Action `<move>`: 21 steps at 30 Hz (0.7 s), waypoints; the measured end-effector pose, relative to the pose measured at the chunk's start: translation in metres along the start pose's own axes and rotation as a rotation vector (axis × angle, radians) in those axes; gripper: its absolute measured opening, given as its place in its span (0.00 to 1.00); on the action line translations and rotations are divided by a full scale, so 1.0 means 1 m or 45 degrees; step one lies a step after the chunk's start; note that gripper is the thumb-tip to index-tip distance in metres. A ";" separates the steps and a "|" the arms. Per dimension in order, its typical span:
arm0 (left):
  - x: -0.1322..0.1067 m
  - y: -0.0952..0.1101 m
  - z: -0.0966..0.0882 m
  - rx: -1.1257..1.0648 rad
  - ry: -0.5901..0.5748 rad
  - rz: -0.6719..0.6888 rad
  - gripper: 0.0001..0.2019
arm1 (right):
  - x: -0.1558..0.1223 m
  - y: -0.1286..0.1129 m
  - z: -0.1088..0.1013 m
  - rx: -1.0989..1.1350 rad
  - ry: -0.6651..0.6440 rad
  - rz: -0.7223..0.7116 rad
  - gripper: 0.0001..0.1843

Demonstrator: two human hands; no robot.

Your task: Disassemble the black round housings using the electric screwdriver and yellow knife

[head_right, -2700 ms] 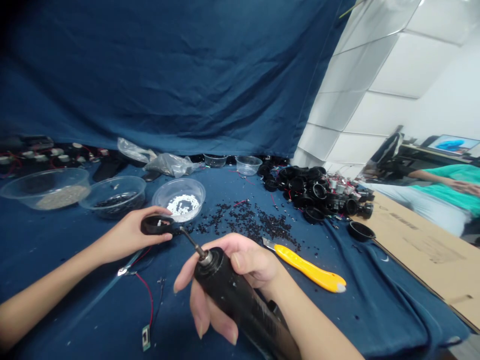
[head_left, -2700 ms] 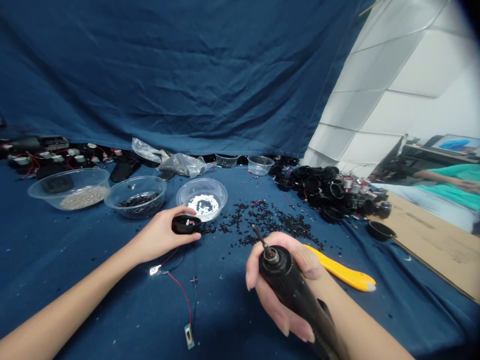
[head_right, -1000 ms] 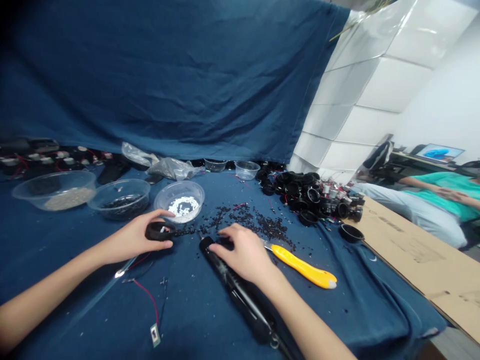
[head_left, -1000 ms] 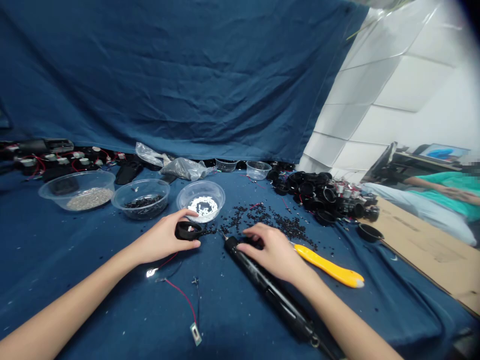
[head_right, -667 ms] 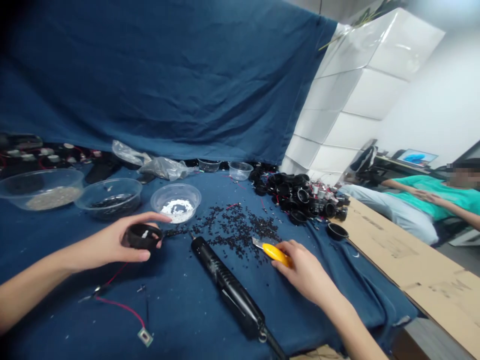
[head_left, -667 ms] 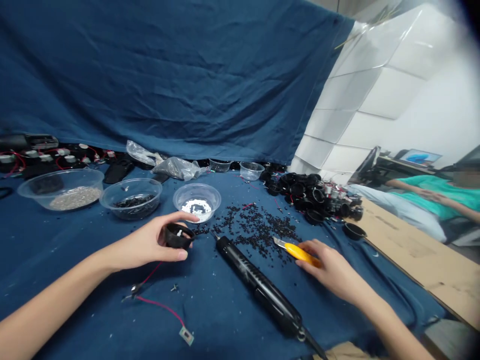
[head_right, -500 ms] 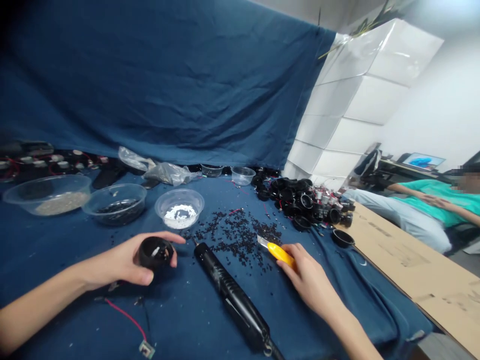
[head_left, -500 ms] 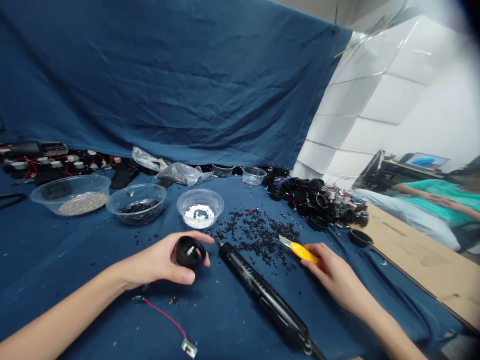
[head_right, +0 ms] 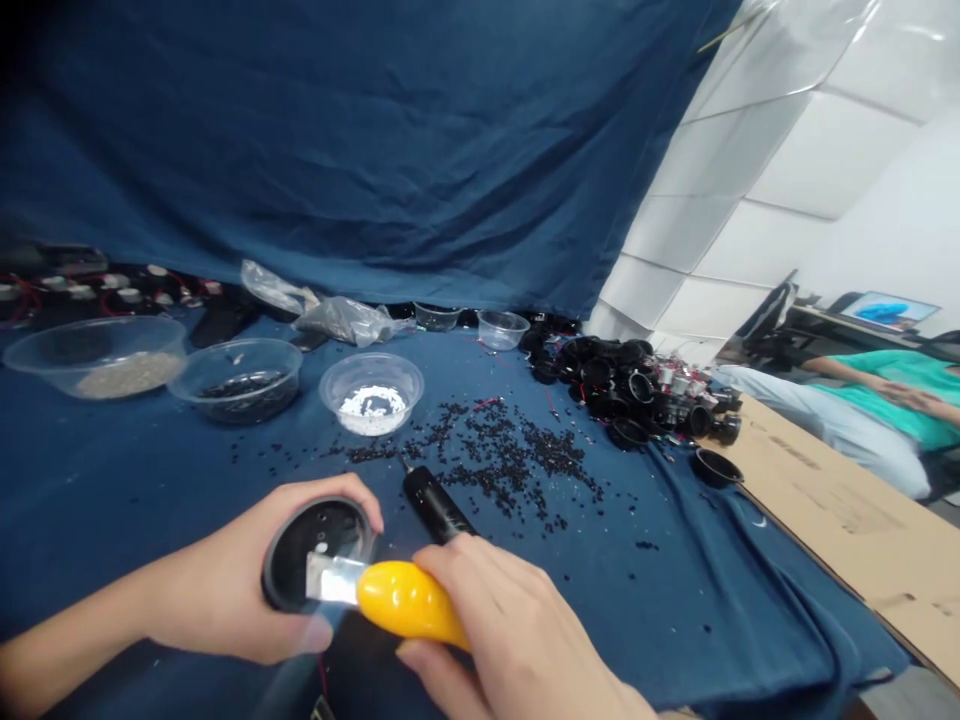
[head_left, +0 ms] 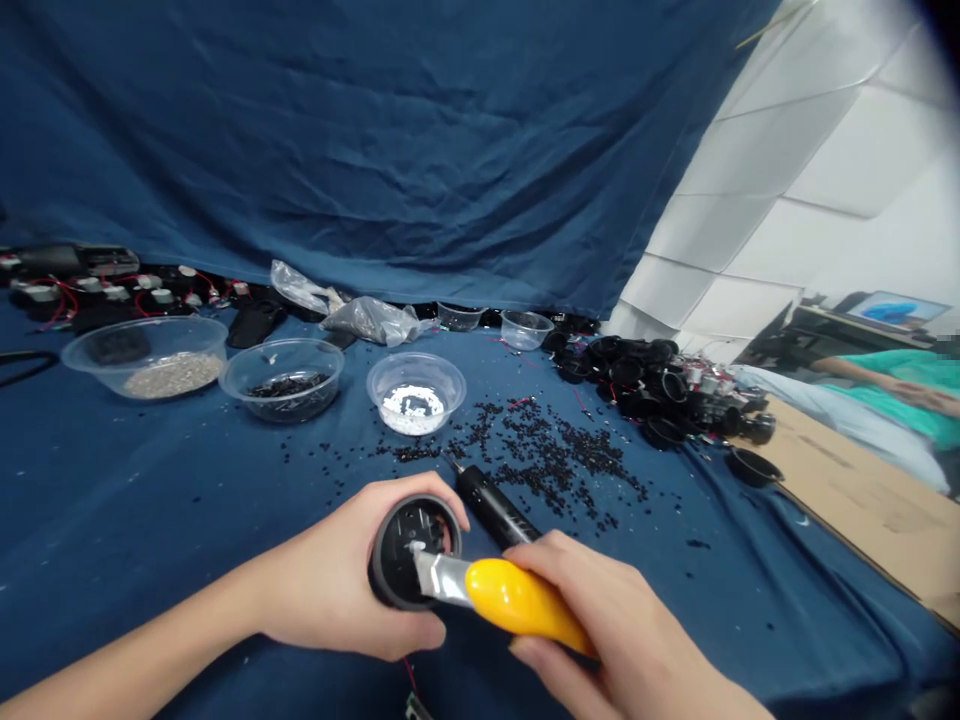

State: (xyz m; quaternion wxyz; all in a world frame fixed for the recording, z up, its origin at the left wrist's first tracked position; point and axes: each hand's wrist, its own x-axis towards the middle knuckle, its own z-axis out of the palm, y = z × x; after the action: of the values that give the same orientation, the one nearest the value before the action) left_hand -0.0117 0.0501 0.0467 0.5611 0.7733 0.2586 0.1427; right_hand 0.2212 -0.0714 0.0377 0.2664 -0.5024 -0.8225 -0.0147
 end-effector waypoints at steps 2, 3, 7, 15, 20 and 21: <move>-0.001 0.001 0.001 -0.032 -0.040 0.013 0.24 | 0.002 -0.001 0.006 -0.081 0.070 -0.069 0.17; -0.001 0.001 0.001 -0.043 -0.067 0.035 0.25 | 0.002 -0.001 0.009 -0.104 0.104 -0.085 0.17; 0.000 -0.002 0.002 -0.135 -0.110 0.121 0.27 | 0.004 0.005 0.021 -0.050 0.137 -0.175 0.16; -0.001 -0.005 0.006 -0.078 -0.072 0.266 0.21 | 0.006 0.003 0.022 -0.037 0.172 -0.159 0.15; -0.002 0.000 0.005 -0.040 -0.038 0.294 0.20 | 0.006 0.000 0.018 -0.129 0.224 -0.126 0.16; -0.004 0.000 0.006 -0.041 -0.024 0.290 0.20 | 0.005 0.000 0.018 -0.096 0.213 -0.107 0.16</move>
State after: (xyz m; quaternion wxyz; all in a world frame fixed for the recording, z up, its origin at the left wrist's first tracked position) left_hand -0.0119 0.0432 0.0451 0.5561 0.7899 0.1612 0.2023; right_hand 0.2118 -0.0619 0.0242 0.3144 -0.4742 -0.8164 -0.0986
